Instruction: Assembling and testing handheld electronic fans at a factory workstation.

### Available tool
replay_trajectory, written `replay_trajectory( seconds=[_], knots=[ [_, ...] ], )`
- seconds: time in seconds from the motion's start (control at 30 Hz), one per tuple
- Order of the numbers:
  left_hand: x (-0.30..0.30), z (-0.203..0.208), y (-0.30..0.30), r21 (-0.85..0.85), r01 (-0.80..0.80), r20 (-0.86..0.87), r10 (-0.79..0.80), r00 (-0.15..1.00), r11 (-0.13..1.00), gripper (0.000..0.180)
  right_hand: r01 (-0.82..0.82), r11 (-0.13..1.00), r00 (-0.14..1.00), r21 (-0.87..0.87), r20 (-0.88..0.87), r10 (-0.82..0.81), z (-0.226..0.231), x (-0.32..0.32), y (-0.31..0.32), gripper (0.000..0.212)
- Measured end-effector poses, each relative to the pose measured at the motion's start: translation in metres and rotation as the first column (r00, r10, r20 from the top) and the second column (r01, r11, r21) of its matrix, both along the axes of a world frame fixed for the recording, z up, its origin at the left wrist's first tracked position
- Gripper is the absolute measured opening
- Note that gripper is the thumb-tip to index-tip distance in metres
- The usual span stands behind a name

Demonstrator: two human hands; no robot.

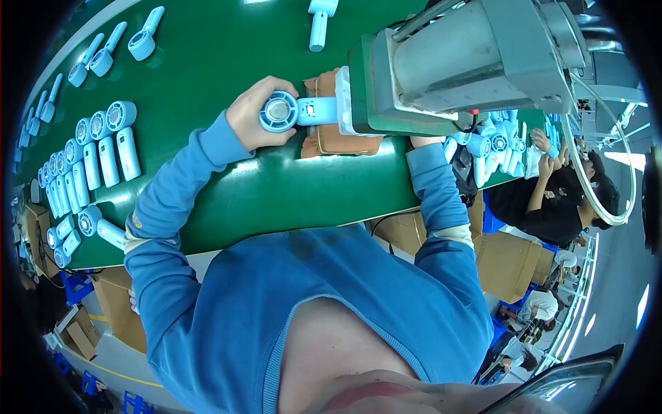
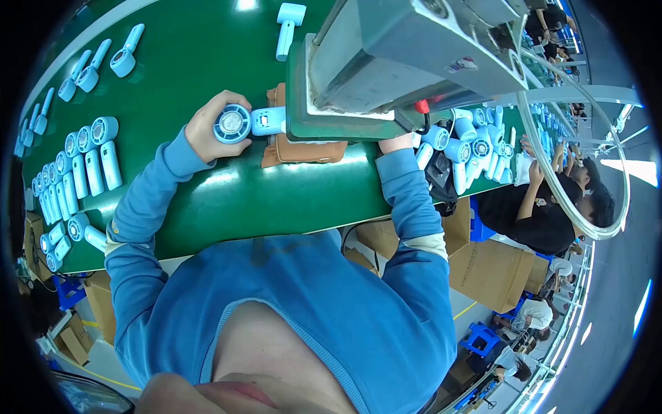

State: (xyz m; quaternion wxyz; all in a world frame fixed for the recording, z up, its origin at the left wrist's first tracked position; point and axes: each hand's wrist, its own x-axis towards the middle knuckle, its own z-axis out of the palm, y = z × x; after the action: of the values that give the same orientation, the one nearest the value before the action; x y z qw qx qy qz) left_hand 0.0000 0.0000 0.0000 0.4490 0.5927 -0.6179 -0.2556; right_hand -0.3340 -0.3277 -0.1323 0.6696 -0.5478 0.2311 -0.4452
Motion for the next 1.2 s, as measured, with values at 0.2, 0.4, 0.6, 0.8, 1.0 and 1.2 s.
replay_trajectory(
  seconds=[0.2, 0.4, 0.6, 0.8, 1.0, 1.2],
  knots=[
    [0.003, -0.002, -0.017, -0.089, 0.089, 0.018, -0.088, 0.996, 0.992, 0.063, -0.615, 0.605, 0.683, 0.506, 0.725, 0.088, 0.040, 0.031, 0.055, 0.084],
    [0.006, -0.009, -0.021, -0.163, 0.196, -0.117, -0.216, 0.969, 0.967, 0.061, -0.454, 0.649, 0.837, 0.611, 0.542, 0.077, 0.030, 0.002, 0.047, 0.080],
    [0.088, -0.003, -0.056, -0.137, -0.066, -0.230, 0.033, 0.973, 0.988, 0.058, -0.433, 0.666, 0.851, 0.607, 0.519, 0.081, 0.029, 0.008, 0.047, 0.076],
    [0.207, -0.080, -0.120, -0.179, -0.783, 0.029, 0.798, 0.602, 0.596, 0.056, -0.351, 0.725, 0.900, 0.593, 0.428, 0.085, 0.050, 0.020, 0.063, 0.074],
    [0.191, -0.035, -0.175, -0.597, -0.322, 0.585, 0.674, 0.451, 0.735, 0.067, -0.227, 0.788, 0.942, 0.572, 0.334, 0.029, 0.054, 0.015, 0.077, 0.072],
    [0.184, -0.061, -0.239, -0.102, -0.155, 0.601, 0.185, 0.777, 0.983, 0.074, -0.331, 0.752, 0.905, 0.571, 0.418, 0.080, 0.060, 0.015, 0.080, 0.068]
  ],
)
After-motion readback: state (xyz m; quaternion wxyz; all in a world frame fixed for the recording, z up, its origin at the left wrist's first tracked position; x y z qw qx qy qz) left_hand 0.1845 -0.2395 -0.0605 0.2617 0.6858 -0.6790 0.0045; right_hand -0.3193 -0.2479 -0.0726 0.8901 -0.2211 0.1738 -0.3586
